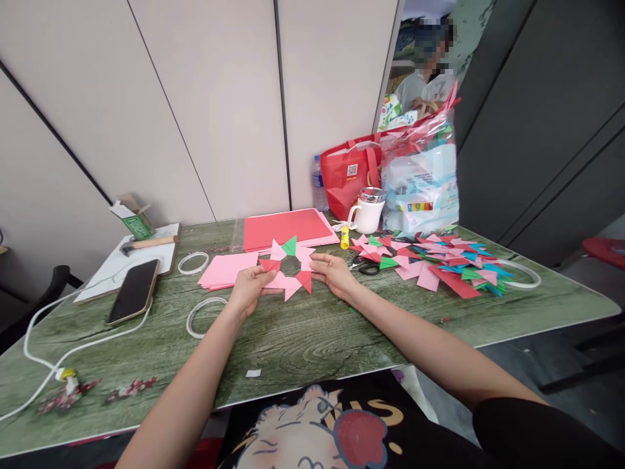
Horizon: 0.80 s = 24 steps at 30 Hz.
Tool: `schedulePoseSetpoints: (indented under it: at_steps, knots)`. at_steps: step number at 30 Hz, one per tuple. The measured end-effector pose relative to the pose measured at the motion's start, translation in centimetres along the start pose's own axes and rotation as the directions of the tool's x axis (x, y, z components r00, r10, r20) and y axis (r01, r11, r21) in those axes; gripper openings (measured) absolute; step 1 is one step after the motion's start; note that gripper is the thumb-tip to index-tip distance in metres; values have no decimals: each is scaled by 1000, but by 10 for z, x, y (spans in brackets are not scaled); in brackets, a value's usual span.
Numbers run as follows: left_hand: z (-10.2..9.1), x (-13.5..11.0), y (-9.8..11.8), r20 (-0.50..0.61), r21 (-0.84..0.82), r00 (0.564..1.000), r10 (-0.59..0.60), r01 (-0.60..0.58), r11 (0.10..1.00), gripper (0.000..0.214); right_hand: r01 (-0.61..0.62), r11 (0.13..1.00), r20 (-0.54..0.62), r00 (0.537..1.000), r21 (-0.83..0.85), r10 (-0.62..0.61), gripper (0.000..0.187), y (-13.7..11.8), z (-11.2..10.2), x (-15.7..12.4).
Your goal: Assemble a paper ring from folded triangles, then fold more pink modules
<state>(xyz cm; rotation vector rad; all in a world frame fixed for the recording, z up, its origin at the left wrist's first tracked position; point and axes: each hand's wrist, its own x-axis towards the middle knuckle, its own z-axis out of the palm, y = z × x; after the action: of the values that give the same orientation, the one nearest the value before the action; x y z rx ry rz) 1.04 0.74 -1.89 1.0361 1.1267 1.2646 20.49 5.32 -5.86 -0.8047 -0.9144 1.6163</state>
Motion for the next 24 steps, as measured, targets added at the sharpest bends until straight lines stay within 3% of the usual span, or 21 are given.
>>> schedulePoseSetpoints:
  at_steps: [6,15,20,24]
  knots:
    - [3,-2,2,-37,-58,998,52,-54,997,29,-43,999,83,996,6,42,26,0,6,-5]
    - [3,0,-3,-55,-46,999,1,-4,999,31,-14,1000,32,999,-17,14,31,2,7,-6]
    - [8,-1,-7,-32,-77,999,41,-43,996,32,-7,992,147,989,-127,26,44,2,9,-10]
    - [9,-2,-8,13,-71,999,41,-40,997,32,0,991,130,991,-137,18,43,5,8,-9]
